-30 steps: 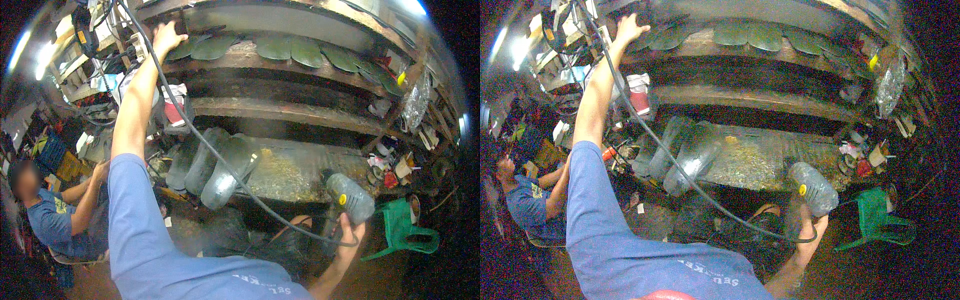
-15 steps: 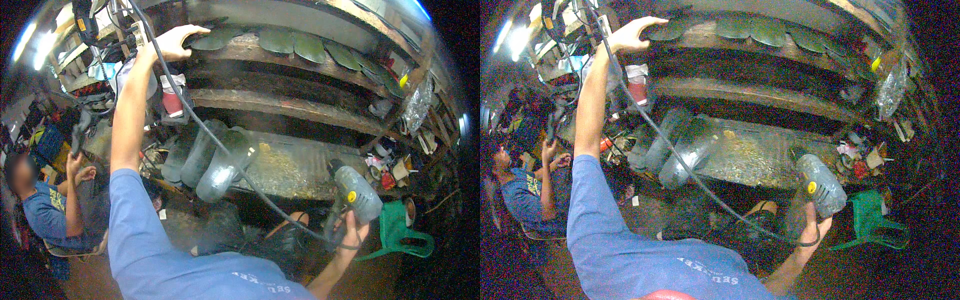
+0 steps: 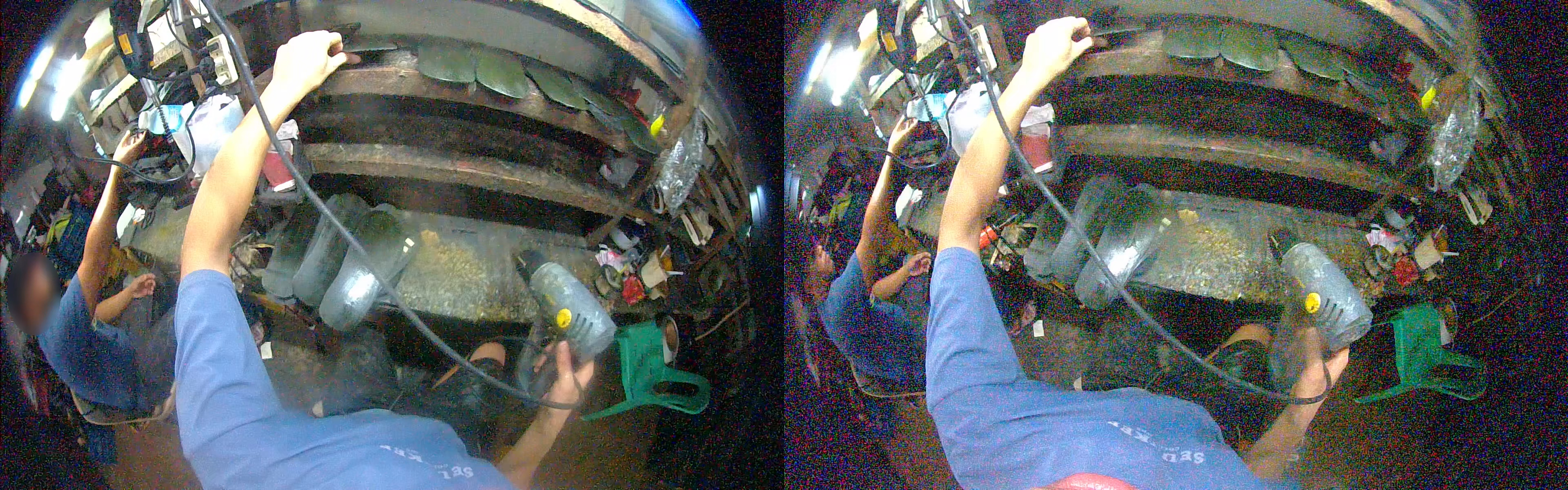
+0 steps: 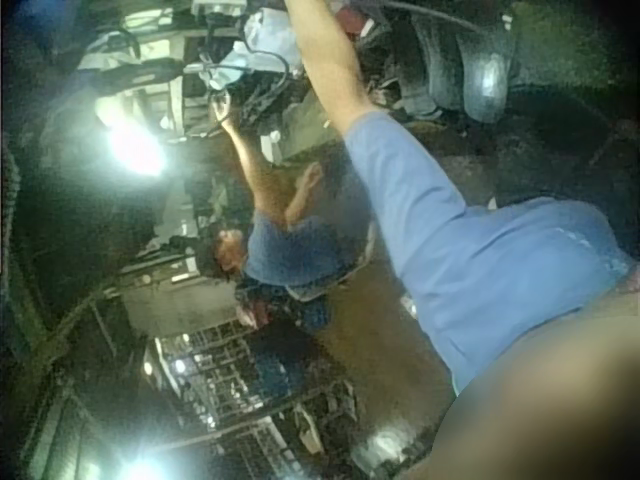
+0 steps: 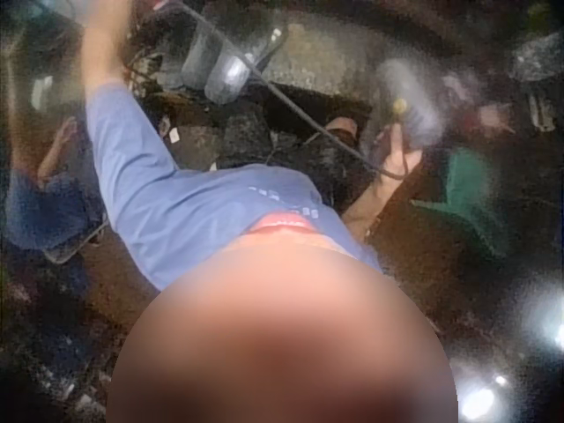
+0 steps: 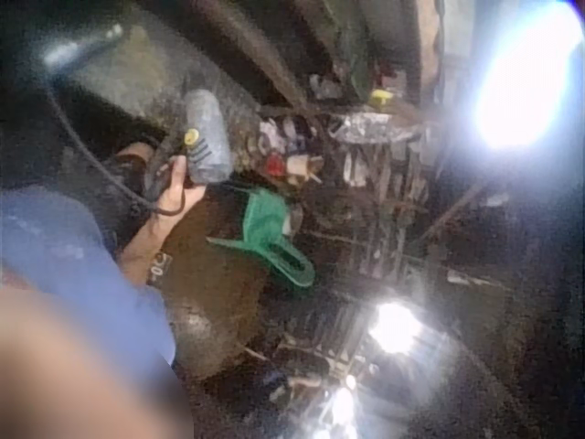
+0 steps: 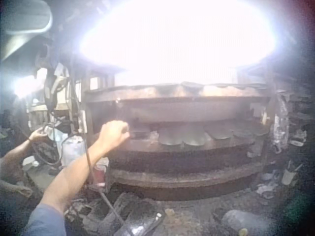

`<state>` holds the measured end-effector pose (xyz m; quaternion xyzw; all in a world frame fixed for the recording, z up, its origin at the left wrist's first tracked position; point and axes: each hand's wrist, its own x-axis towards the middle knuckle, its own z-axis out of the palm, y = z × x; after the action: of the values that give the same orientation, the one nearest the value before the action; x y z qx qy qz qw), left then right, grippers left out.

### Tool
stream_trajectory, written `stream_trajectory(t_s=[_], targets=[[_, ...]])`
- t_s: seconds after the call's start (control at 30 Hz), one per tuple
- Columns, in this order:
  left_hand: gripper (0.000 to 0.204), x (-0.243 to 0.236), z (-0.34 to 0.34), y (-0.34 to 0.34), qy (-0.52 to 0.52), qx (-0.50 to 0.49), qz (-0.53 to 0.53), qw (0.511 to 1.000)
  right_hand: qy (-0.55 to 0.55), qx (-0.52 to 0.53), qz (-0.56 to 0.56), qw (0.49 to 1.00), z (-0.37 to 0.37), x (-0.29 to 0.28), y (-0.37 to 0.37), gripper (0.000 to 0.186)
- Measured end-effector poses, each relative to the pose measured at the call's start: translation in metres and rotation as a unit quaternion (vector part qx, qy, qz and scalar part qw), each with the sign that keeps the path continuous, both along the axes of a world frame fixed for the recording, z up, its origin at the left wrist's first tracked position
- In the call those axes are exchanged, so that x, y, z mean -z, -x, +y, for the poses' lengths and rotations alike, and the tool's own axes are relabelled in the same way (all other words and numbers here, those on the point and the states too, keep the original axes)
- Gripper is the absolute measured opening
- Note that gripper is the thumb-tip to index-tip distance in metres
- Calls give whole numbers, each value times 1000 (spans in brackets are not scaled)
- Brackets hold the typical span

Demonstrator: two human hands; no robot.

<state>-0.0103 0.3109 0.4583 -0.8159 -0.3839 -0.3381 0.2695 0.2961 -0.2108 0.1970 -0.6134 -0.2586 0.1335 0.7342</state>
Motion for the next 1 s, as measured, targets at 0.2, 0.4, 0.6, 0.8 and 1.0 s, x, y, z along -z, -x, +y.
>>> stream_trajectory(t_s=[0.2, 0.4, 0.6, 0.8, 1.0], targets=[[34, 2, 19, -10, -3, 30, 19, 999, -29, 2, 17, 999, 9, -6, 1, 32], [26, -7, 46, 20, 117, 127, 103, 980, -23, 0, 45, 999, 2, -8, 14, 29], [64, -2, 20, 26, 215, 74, 59, 972, -19, -12, 104, 994, -2, -7, 9, 34], [29, 11, 20, 22, 107, 110, 26, 988, -23, 5, 107, 994, -6, -9, 18, 32], [27, 21, 38, -15, 73, 16, -33, 997, -18, -5, 91, 996, -6, -10, 25, 36]])
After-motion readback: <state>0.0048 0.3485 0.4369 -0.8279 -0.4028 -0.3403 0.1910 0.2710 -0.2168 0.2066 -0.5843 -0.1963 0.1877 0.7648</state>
